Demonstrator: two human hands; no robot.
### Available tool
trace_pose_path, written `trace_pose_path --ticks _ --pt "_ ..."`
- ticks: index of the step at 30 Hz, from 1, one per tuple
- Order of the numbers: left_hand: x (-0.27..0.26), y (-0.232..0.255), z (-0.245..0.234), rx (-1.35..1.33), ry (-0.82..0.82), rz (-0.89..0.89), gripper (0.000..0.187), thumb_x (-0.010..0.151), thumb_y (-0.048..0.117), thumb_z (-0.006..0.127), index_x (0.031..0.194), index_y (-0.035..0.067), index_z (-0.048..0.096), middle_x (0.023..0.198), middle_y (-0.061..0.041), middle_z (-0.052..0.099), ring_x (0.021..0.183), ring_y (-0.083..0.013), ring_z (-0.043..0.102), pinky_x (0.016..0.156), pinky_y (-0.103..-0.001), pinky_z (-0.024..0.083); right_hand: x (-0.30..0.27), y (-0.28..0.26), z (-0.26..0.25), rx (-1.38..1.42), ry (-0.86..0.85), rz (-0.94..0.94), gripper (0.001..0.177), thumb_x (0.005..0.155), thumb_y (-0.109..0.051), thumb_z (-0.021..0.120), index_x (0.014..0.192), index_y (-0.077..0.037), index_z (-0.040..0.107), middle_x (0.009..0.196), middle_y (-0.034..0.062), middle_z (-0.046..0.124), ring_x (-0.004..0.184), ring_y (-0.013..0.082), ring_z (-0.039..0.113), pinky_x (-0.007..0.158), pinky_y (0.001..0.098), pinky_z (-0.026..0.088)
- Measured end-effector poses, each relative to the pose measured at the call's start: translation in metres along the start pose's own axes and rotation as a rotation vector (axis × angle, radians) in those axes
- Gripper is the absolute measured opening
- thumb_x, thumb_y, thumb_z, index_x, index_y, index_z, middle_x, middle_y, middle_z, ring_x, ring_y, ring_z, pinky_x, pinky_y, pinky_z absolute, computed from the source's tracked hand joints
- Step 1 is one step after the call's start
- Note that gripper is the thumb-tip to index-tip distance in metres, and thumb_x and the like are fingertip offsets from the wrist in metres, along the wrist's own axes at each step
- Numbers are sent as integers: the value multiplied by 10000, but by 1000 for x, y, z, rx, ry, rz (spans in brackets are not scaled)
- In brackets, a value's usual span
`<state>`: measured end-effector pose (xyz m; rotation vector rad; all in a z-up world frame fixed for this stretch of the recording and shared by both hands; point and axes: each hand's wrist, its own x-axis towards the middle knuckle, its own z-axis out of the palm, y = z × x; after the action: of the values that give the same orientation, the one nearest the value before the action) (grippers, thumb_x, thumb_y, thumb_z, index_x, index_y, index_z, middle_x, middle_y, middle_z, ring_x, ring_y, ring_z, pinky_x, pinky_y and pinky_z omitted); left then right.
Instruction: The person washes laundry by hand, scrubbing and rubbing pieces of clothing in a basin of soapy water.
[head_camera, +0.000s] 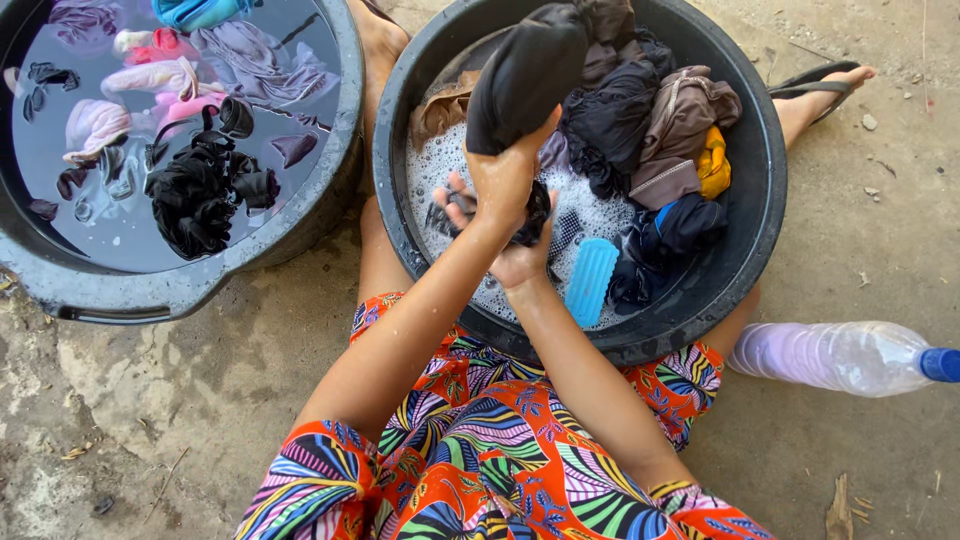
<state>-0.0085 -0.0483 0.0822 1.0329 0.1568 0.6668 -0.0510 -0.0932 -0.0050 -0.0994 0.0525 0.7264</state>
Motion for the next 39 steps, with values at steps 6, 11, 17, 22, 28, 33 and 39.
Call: trace_pose_path --ticks 6,11,17,22,28,33,39 --pt "-20 2 -31 1218 -145 319 612 513 320 932 1046 108 718 1062 -117 612 1114 -333 531 964 -531 322 11 -44 -25 9 -73 -43 801 923 -683 514 1401 -41 518 1404 200 571 1278 388 550 1121 569 416" --pt "-37 -19 -31 1302 -279 423 609 546 405 866 1004 59 663 1105 -109 547 1169 -314 469 990 -566 271 25 -52 -104 -54 -182 -220 465 1013 -482 487 1308 -131 561 1336 65 555 1331 218 503 1189 415 399" --pt "-43 -38 -37 1266 -368 285 422 614 332 801 942 82 710 1025 -88 552 1093 -298 493 953 -518 302 29 -59 -119 -118 -92 -259 354 1068 -391 475 1269 -116 573 1286 65 563 1277 198 521 1159 390 414" --pt "-18 -35 -59 1212 -249 72 324 680 334 832 854 68 771 1025 -96 627 1086 -318 544 904 -522 348 37 -52 -65 -571 307 -341 388 1048 -379 466 1228 -68 613 1210 72 646 1141 195 610 1053 377 459" --pt "62 24 -174 15 74 -450 562 824 435 822 1260 102 697 1216 -81 720 1075 -211 700 852 -384 597 136 46 32 -1601 139 -637 442 1053 -410 510 1113 -15 699 1061 94 758 1045 205 718 941 333 537" --pt "120 74 -290 -477 258 -639 725 803 620 694 1320 118 613 1233 -102 683 1067 -259 712 892 -468 596 214 160 95 -1833 -161 -615 343 1027 -394 603 1072 -64 683 1054 130 743 1037 262 745 956 334 562" --pt "167 114 -385 -561 421 -383 794 868 635 613 1397 45 556 1329 -156 644 1202 -329 656 1048 -495 539 245 181 91 -2096 -637 -797 549 1011 -321 743 1438 -35 549 1459 305 434 1337 451 403 1104 509 324"
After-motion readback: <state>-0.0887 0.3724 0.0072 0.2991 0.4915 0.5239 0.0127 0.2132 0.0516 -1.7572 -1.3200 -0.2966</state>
